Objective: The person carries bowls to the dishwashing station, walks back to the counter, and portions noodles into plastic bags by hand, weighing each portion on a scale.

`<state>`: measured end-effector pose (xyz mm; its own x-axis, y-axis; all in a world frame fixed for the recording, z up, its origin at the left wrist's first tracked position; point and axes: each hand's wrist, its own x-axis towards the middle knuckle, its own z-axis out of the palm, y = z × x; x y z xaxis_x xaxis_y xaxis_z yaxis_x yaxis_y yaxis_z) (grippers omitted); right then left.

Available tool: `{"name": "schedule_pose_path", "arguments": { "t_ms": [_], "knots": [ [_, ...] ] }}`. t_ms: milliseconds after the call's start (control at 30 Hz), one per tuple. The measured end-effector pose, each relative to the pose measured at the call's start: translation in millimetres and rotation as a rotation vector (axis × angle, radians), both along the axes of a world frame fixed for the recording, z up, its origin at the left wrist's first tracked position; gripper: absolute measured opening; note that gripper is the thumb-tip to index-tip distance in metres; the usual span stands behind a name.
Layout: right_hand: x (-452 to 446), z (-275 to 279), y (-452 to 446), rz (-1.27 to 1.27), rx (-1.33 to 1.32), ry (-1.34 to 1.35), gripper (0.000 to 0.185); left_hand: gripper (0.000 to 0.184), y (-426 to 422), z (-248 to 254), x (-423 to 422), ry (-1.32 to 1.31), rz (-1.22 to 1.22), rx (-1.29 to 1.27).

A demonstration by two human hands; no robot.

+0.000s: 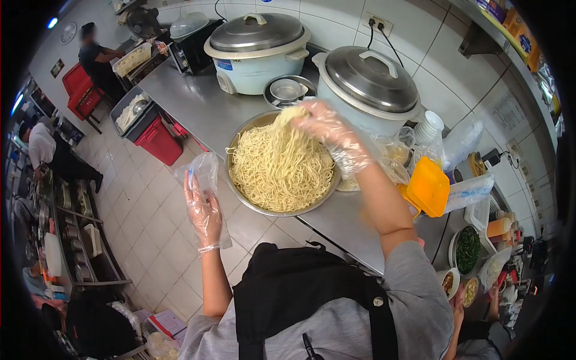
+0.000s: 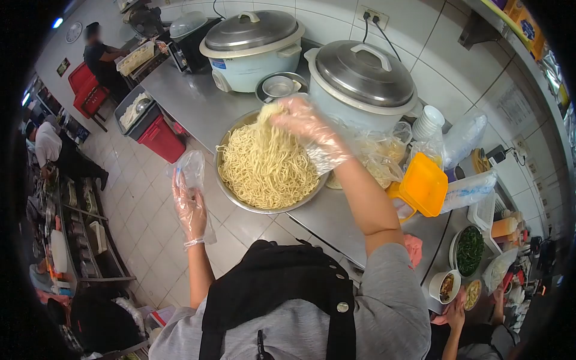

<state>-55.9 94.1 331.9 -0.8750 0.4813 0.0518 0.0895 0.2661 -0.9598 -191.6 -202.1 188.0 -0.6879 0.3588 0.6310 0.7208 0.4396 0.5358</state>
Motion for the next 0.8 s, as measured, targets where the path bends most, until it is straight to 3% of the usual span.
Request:
{"name": "schedule_pose_path", "arguments": {
  "t_ms": [100, 133, 167, 233, 267, 367, 467, 500, 567, 600, 667, 733, 800],
  "knots": [
    [6, -11, 11, -0.049, -0.087, 0.197, 0.058, 0.062, 6, 0, -1, 0.014, 0.004, -0.014],
    [9, -9, 20, 0.117, -0.048, 0.073, 0.068, 0.063, 8, 0, 1, -0.039, -0.022, -0.006],
    [8, -15, 22, 0.114, -0.051, 0.074, 0.068, 0.065, 10, 0, 2, -0.092, -0.046, 0.002],
    [-2, -47, 31, 0.135, 0.280, -0.331, 0.072, 0.064, 15, 7, 5, -0.039, -0.057, 0.003],
    [0, -82, 53, 0.331, 0.564, -0.249, 0.083, 0.063, 18, 9, 6, 0.011, -0.064, 0.008],
    [14, -72, -10, 0.217, 0.787, -0.431, 0.085, 0.063, 24, 6, 4, -0.041, -0.105, 0.009],
    [9, -116, -19, 0.146, 0.914, -0.465, 0.080, 0.063, 36, 19, 4, -0.056, -0.149, 0.004],
    [8, -122, -6, 0.142, 0.916, -0.464, 0.080, 0.063, 40, 23, 5, -0.053, -0.151, 0.005],
    [4, -125, 26, 0.249, 0.177, -0.044, 0.067, 0.063, 46, 31, 5, -0.052, -0.199, 0.027],
    [19, -90, 4, 0.139, -0.074, 0.308, 0.054, 0.063, 48, 33, 4, -0.050, -0.200, 0.025],
    [-1, -61, 27, 0.105, 0.363, 0.439, 0.051, 0.063, 54, 36, 2, 0.008, -0.208, 0.015],
    [10, 8, 7, 0.025, 0.447, 0.331, 0.052, 0.061, 58, 38, -3, 0.021, -0.220, 0.031],
    [9, 23, 0, -0.049, 0.529, 0.224, 0.053, 0.059, 64, 38, -8, 0.035, -0.225, 0.049]
  ]
}}
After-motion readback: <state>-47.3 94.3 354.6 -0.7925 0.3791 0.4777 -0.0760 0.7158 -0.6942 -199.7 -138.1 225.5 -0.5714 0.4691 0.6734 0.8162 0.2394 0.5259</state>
